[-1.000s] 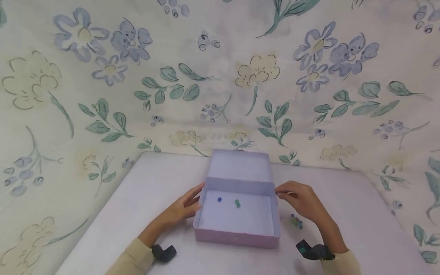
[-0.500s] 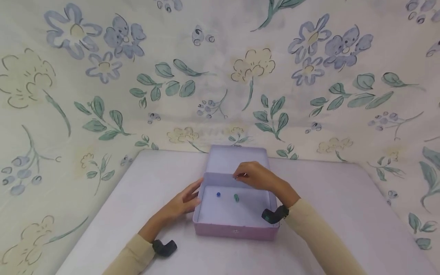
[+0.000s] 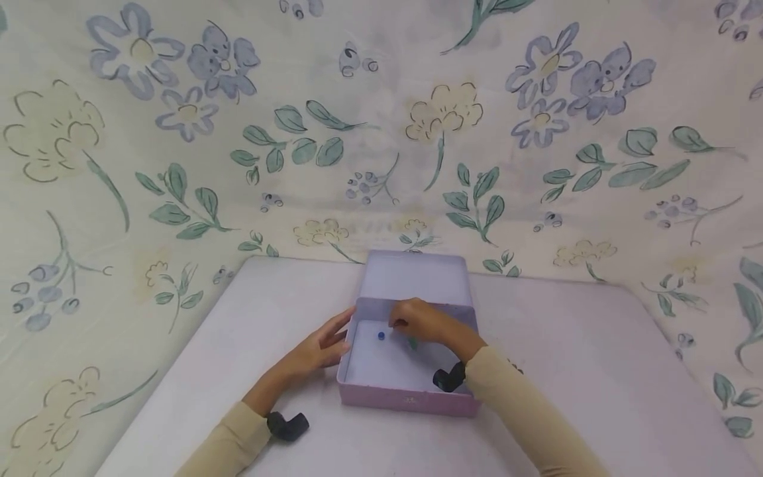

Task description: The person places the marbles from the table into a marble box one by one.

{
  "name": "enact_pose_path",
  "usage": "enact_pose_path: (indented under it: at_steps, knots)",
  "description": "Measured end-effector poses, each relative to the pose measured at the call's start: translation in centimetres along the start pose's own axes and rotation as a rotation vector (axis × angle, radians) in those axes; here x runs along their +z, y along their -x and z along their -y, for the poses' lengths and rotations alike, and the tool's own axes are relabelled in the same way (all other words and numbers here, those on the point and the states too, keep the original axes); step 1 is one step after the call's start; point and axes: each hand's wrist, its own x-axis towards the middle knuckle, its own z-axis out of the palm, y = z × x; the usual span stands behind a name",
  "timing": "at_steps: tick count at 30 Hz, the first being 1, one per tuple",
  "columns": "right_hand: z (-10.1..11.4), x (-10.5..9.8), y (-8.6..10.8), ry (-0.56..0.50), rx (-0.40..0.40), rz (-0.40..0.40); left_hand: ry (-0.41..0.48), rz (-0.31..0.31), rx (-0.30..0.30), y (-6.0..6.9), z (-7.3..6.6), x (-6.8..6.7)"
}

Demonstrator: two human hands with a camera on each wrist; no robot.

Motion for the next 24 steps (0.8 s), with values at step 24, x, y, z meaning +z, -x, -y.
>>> enact_pose_path:
  at_steps: [24]
  knots:
    - [-0.3, 1.0, 0.4, 0.08, -0.011, 0.04, 0.001, 0.01, 0.015, -0.1, 0.3, 0.1]
